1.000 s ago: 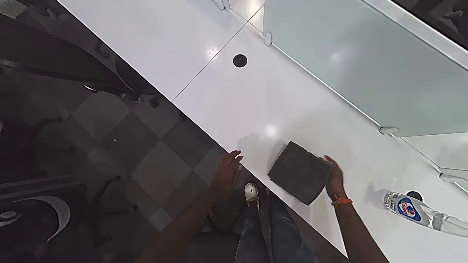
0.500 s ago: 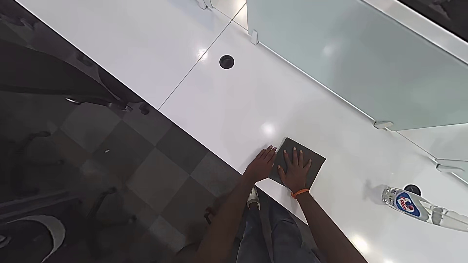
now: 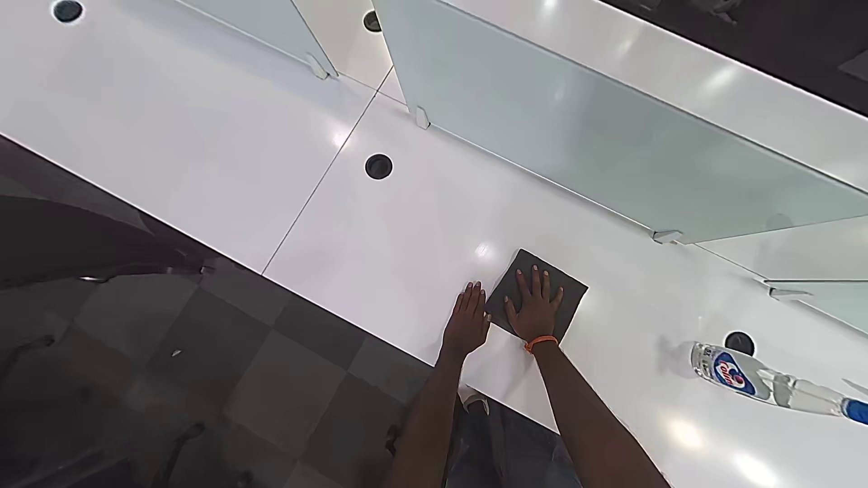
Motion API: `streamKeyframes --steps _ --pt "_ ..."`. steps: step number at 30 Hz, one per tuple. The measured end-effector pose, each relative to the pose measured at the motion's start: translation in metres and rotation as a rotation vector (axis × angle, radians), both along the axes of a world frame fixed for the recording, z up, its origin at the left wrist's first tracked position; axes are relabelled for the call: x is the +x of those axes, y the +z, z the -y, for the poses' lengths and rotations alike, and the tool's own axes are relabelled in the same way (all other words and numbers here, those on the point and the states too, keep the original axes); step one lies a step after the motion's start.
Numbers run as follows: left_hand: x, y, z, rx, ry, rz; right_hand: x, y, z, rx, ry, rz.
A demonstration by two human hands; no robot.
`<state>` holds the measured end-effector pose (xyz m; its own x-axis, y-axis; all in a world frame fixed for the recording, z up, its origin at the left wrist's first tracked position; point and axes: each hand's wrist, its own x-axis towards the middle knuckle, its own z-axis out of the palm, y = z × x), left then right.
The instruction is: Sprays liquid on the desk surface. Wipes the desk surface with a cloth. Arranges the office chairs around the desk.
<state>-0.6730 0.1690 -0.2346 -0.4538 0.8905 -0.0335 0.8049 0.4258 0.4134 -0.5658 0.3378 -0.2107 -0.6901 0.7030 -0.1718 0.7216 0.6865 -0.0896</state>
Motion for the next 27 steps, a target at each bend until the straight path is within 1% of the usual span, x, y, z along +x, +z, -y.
streamKeyframes --steps 4,7,9,11,14,17,20,27 --pt "0.000 0.000 -0.002 -0.017 0.000 -0.045 -0.021 -0.002 -0.022 0.012 -0.063 -0.009" --pt "0.000 -0.002 -0.001 -0.014 -0.009 -0.084 -0.042 -0.004 -0.042 0.045 -0.157 -0.042" --pt "0.000 -0.001 -0.001 -0.029 -0.008 -0.102 -0.061 -0.004 -0.057 0.065 -0.278 -0.061" --pt "-0.001 -0.002 -0.002 -0.036 -0.003 -0.106 -0.086 -0.006 -0.074 0.091 -0.446 -0.067" --pt "-0.001 -0.002 0.000 -0.016 -0.001 -0.110 -0.121 -0.002 -0.097 0.072 -0.679 -0.023" --pt "-0.002 -0.001 -0.001 -0.027 -0.004 -0.109 -0.147 0.000 -0.118 0.073 -0.792 0.000" --pt "-0.002 -0.002 0.000 -0.014 0.006 -0.101 -0.165 -0.003 -0.135 0.076 -0.794 0.001" --pt "-0.001 -0.002 -0.001 -0.030 0.011 -0.103 -0.193 -0.005 -0.163 0.063 -0.640 -0.038"
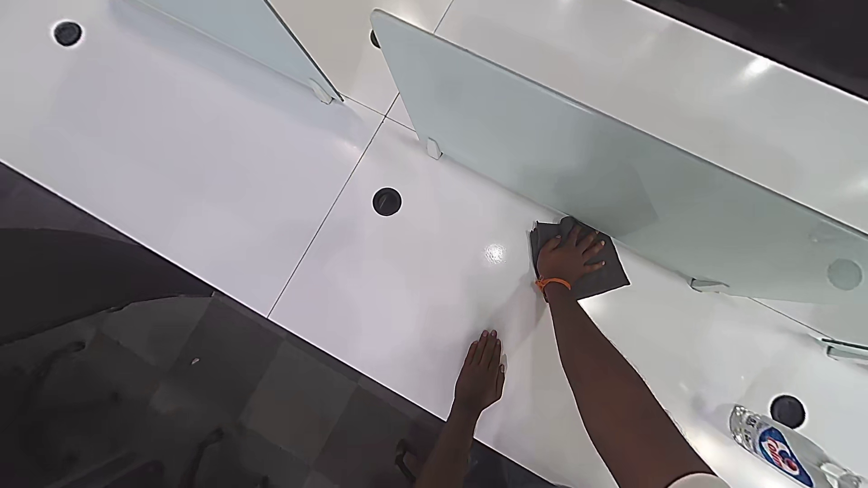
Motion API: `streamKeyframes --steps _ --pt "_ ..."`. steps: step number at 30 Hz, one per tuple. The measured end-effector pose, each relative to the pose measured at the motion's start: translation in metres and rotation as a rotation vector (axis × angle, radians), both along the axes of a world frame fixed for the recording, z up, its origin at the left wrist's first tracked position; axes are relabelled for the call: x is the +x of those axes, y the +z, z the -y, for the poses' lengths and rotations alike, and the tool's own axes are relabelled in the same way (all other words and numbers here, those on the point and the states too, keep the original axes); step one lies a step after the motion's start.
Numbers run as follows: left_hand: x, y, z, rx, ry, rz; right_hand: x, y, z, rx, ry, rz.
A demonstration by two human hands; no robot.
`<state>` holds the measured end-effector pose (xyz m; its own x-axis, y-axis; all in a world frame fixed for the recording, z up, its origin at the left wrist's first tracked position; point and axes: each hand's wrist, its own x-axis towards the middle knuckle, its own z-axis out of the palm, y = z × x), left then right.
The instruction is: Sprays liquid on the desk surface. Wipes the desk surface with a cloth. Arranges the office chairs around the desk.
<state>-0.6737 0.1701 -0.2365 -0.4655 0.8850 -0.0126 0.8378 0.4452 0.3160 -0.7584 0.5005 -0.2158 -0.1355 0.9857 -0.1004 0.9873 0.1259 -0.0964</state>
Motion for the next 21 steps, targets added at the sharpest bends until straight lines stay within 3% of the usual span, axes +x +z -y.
streamKeyframes --steps 6,12,16,21 --pt "0.000 0.002 -0.001 0.028 0.012 0.025 -0.014 0.001 -0.001 -0.021 0.014 -0.021" --pt "0.000 0.001 0.000 0.050 0.008 0.041 -0.044 0.002 0.036 -0.046 0.366 -0.142" --pt "-0.003 0.001 -0.001 0.062 0.007 0.063 -0.058 -0.001 0.021 -0.017 0.459 -0.103" --pt "-0.004 0.001 0.001 0.073 0.013 0.090 -0.048 -0.002 0.011 -0.039 0.659 -0.221"
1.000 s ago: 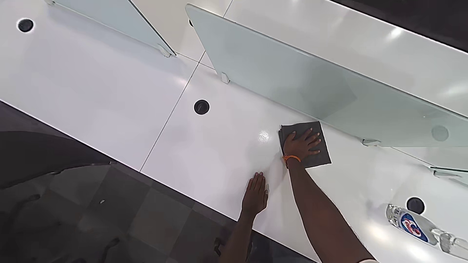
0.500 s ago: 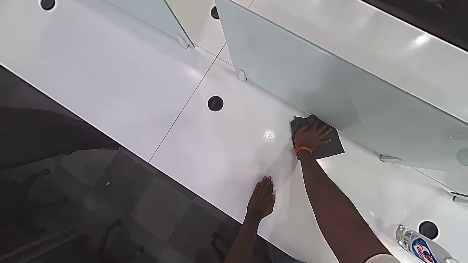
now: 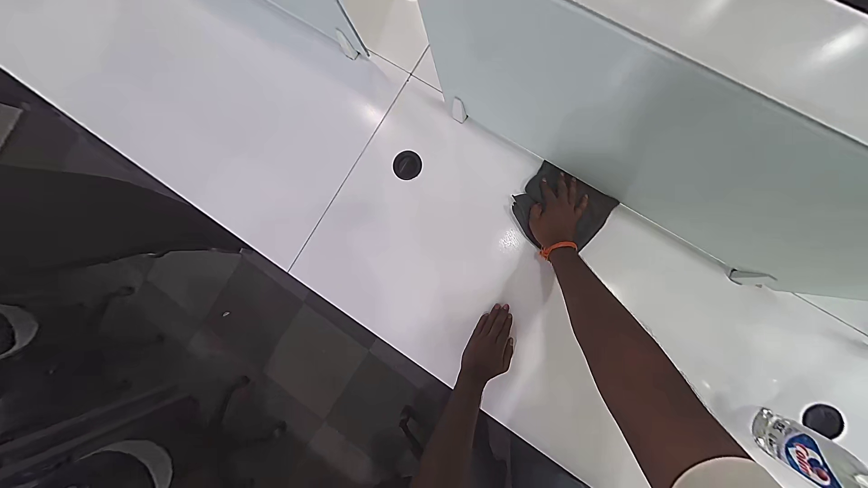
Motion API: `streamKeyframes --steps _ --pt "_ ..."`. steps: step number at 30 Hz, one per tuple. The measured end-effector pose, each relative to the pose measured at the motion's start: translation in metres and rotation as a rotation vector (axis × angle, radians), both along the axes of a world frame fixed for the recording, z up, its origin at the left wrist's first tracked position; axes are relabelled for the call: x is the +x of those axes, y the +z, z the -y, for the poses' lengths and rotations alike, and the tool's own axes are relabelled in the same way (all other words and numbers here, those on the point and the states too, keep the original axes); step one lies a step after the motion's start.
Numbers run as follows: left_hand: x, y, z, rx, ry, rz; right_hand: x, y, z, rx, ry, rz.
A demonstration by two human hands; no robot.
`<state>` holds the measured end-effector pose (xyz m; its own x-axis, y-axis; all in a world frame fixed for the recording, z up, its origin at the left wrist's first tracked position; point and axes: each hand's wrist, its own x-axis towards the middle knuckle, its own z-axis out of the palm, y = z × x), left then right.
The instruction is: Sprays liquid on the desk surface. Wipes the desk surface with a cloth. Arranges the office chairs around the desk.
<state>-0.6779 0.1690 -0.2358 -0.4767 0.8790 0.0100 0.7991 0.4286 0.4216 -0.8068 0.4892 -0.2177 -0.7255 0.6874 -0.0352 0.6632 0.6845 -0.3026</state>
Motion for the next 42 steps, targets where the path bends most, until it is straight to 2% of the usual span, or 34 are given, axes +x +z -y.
streamKeyframes --steps 4,7,13,17,20,22,28,31,33,36,42 --pt "0.005 -0.001 0.002 0.028 0.008 0.023 0.034 -0.003 -0.017 -0.005 0.210 -0.031" --pt "-0.001 -0.001 -0.001 0.027 0.006 -0.007 0.069 0.005 -0.045 -0.008 0.266 -0.020" --pt "0.000 -0.003 0.001 0.012 0.009 -0.033 0.203 0.013 -0.086 -0.004 0.135 -0.010" --pt "0.000 -0.005 0.002 0.004 0.007 -0.037 0.306 0.013 -0.076 0.005 -0.009 0.038" --pt "0.000 -0.004 0.002 -0.002 0.004 -0.043 0.371 0.008 -0.041 0.035 -0.163 0.059" --pt "-0.001 -0.003 0.001 -0.009 0.001 -0.053 0.410 0.006 0.000 0.059 -0.249 0.091" --pt "-0.001 -0.002 0.000 -0.020 0.000 -0.049 0.496 0.010 0.182 0.037 -0.356 0.132" --pt "-0.001 -0.003 0.000 -0.028 0.004 -0.050 0.509 0.013 0.253 -0.015 -0.367 0.200" --pt "-0.001 -0.003 0.000 -0.031 0.005 -0.053 0.499 0.012 0.264 -0.010 -0.391 0.221" --pt "0.000 -0.001 0.000 -0.063 0.007 -0.055 0.469 0.010 0.244 0.006 -0.439 0.240" --pt "0.001 -0.001 0.000 -0.075 0.005 -0.055 0.390 0.006 0.158 0.045 -0.458 0.256"
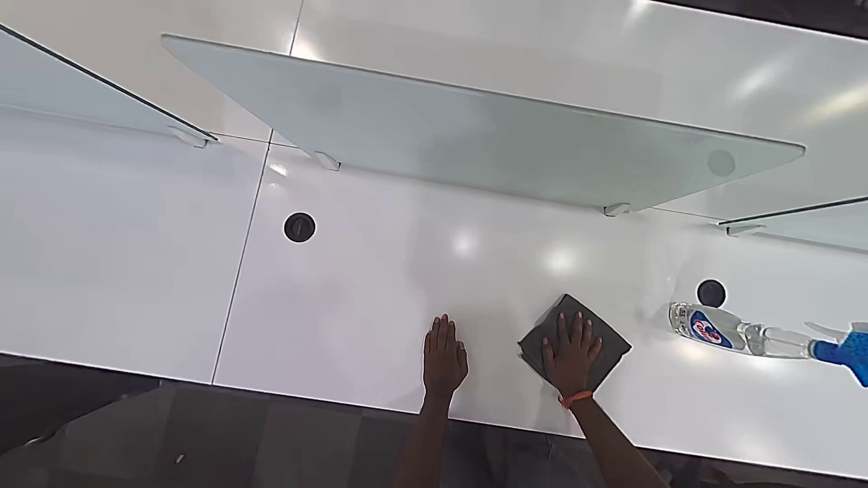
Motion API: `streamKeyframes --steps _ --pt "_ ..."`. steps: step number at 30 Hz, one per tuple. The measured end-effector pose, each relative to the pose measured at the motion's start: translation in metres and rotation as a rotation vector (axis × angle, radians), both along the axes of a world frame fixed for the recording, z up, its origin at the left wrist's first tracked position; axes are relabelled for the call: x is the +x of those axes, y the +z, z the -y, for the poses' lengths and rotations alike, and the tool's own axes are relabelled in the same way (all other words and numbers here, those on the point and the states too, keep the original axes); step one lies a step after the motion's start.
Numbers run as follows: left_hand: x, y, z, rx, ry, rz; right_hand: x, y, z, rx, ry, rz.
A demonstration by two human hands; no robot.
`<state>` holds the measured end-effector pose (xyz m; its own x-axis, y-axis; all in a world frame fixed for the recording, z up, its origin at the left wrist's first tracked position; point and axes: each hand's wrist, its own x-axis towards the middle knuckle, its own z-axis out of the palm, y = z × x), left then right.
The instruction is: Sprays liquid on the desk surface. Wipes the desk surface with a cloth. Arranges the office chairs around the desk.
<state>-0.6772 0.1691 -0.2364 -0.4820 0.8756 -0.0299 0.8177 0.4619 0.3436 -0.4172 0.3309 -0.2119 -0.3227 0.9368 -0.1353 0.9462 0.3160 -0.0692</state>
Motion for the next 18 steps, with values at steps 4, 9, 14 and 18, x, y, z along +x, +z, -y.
streamKeyframes --steps 4,9,14,18 --pt "0.001 -0.002 0.000 -0.005 0.008 -0.004 -0.063 0.000 -0.057 0.024 -0.016 0.007" --pt "0.001 -0.001 -0.001 -0.002 -0.005 -0.024 -0.137 -0.004 -0.118 0.066 -0.149 0.043" --pt "0.001 0.002 -0.001 0.023 0.000 -0.018 -0.209 -0.003 -0.168 0.062 -0.233 0.013" --pt "0.001 0.005 -0.003 0.019 0.009 -0.003 -0.261 -0.004 -0.183 0.049 -0.156 -0.002"
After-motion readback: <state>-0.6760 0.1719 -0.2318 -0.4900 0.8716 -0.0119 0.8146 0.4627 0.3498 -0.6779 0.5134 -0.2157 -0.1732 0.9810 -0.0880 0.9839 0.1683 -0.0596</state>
